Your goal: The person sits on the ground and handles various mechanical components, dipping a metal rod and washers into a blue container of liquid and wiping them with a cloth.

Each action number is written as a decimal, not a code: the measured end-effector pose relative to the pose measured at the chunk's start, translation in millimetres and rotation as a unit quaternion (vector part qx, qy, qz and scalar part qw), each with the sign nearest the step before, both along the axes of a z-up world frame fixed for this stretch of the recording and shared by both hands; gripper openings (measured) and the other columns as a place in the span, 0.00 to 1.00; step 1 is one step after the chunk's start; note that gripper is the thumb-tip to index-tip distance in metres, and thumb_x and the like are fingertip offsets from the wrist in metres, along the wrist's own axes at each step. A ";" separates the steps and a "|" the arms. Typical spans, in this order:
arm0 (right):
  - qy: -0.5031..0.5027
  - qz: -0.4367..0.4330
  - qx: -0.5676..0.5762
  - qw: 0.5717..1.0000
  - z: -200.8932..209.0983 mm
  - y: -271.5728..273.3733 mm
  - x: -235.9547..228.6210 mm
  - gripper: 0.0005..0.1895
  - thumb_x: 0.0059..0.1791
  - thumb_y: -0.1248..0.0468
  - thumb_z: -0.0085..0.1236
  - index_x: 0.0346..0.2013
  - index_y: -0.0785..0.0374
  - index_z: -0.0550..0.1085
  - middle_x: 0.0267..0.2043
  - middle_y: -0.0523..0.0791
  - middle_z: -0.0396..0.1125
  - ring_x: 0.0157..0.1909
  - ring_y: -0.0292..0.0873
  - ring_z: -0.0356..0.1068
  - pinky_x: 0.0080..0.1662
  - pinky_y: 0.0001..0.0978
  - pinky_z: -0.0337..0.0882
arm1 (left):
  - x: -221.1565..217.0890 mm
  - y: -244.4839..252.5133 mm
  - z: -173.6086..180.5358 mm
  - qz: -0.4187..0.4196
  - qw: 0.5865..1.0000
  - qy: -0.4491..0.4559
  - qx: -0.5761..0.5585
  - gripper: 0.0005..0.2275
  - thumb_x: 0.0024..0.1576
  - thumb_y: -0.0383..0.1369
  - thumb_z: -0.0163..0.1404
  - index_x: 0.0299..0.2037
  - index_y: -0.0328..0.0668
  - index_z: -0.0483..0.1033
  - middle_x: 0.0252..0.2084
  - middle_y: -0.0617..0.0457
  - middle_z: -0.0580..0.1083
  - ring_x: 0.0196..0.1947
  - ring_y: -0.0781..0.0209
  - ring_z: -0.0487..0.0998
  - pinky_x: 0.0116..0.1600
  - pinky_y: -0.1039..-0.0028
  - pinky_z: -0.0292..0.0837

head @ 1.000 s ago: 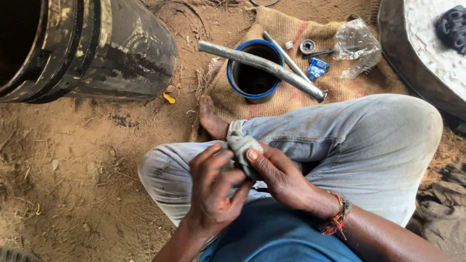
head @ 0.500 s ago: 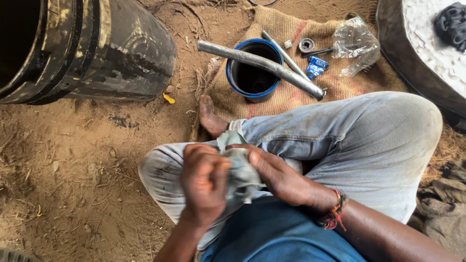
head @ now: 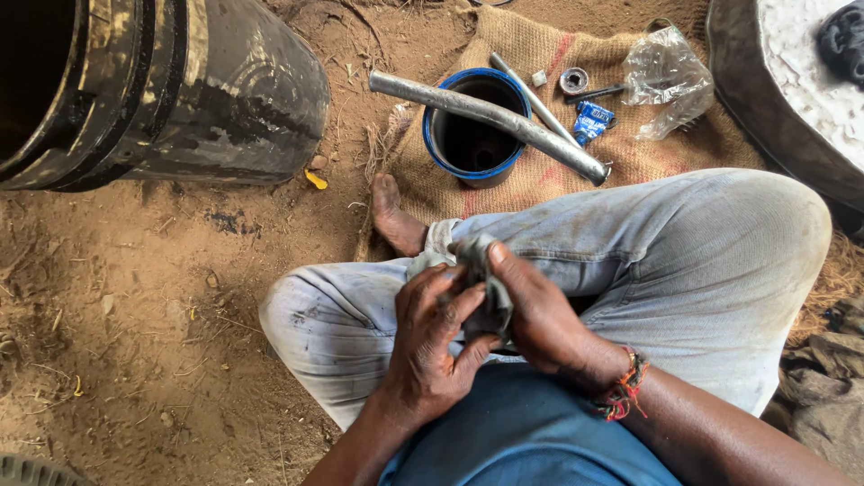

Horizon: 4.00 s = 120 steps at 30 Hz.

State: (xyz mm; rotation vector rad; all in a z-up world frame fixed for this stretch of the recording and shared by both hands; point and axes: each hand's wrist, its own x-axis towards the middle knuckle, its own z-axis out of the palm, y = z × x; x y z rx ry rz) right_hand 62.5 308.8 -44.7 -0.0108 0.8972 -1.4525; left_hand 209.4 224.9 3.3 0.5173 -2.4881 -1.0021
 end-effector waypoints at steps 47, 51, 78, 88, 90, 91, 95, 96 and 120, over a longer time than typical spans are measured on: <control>0.746 0.160 0.091 0.639 60.4 -55.3 -235.7 0.10 0.54 0.58 0.57 0.43 0.58 0.82 0.33 0.53 0.75 0.32 0.55 0.75 0.36 0.46 0.73 | -90.7 -106.7 -60.1 0.292 0.798 0.099 0.518 0.06 0.60 0.28 0.56 0.45 0.38 0.77 0.37 0.56 0.77 0.36 0.69 0.75 0.42 0.76 0.68; 0.667 0.024 0.041 0.744 38.8 -88.4 -254.4 0.12 0.53 0.59 0.59 0.44 0.63 0.81 0.34 0.53 0.75 0.33 0.47 0.77 0.38 0.38 0.75 | -95.5 -108.6 -60.1 0.313 0.795 0.077 0.514 0.06 0.58 0.27 0.56 0.44 0.38 0.77 0.36 0.56 0.77 0.36 0.69 0.75 0.42 0.76 0.69; 0.534 0.120 0.047 0.836 -12.0 -121.3 -220.6 0.13 0.48 0.56 0.60 0.36 0.63 0.83 0.19 0.47 0.70 0.22 0.39 0.67 0.29 0.38 0.68 | -94.9 -109.2 -65.8 0.321 0.807 0.070 0.491 0.05 0.57 0.27 0.57 0.41 0.35 0.78 0.34 0.53 0.77 0.34 0.68 0.77 0.41 0.75 0.70; 0.522 0.123 0.046 0.843 -12.6 -122.3 -221.4 0.13 0.48 0.57 0.61 0.34 0.64 0.82 0.21 0.45 0.71 0.23 0.35 0.66 0.29 0.34 0.67 | -95.4 -109.8 -65.9 0.328 0.806 0.064 0.488 0.05 0.57 0.27 0.58 0.41 0.36 0.78 0.34 0.54 0.77 0.33 0.69 0.76 0.41 0.76 0.69; 0.515 0.113 0.027 0.850 -12.8 -122.3 -221.3 0.13 0.48 0.57 0.61 0.33 0.64 0.82 0.22 0.43 0.73 0.24 0.33 0.68 0.30 0.31 0.69 | -94.9 -109.9 -66.8 0.327 0.803 0.066 0.494 0.05 0.57 0.27 0.57 0.41 0.37 0.77 0.34 0.54 0.77 0.33 0.69 0.76 0.41 0.76 0.69; 0.509 0.112 0.025 0.853 -12.9 -122.1 -221.4 0.13 0.47 0.57 0.61 0.34 0.64 0.82 0.23 0.43 0.73 0.24 0.33 0.68 0.30 0.31 0.69 | -93.9 -109.9 -67.4 0.326 0.801 0.068 0.497 0.05 0.57 0.27 0.57 0.41 0.37 0.77 0.34 0.54 0.77 0.33 0.69 0.76 0.41 0.76 0.69; 0.503 0.133 0.047 0.852 -12.4 -121.6 -225.7 0.13 0.47 0.56 0.61 0.35 0.64 0.82 0.24 0.44 0.74 0.25 0.35 0.68 0.31 0.33 0.69 | -91.5 -108.8 -69.6 0.336 0.794 0.073 0.501 0.03 0.58 0.27 0.56 0.40 0.37 0.77 0.33 0.55 0.77 0.34 0.68 0.76 0.41 0.76 0.69; 0.506 0.144 0.061 0.848 -12.3 -121.2 -227.3 0.13 0.48 0.56 0.61 0.35 0.64 0.83 0.24 0.45 0.74 0.25 0.36 0.68 0.31 0.34 0.68 | -91.7 -107.6 -69.3 0.350 0.791 0.073 0.497 0.04 0.58 0.27 0.56 0.40 0.37 0.77 0.33 0.54 0.77 0.33 0.68 0.76 0.40 0.76 0.69; 0.666 0.127 0.132 0.723 -8.6 -111.4 -255.3 0.11 0.44 0.59 0.60 0.37 0.59 0.83 0.32 0.54 0.75 0.36 0.55 0.76 0.46 0.45 0.74 | -157.2 -128.0 17.6 -0.002 0.947 -0.175 -0.269 0.16 0.58 0.29 0.59 0.57 0.44 0.78 0.58 0.52 0.76 0.64 0.52 0.67 0.67 0.55 0.56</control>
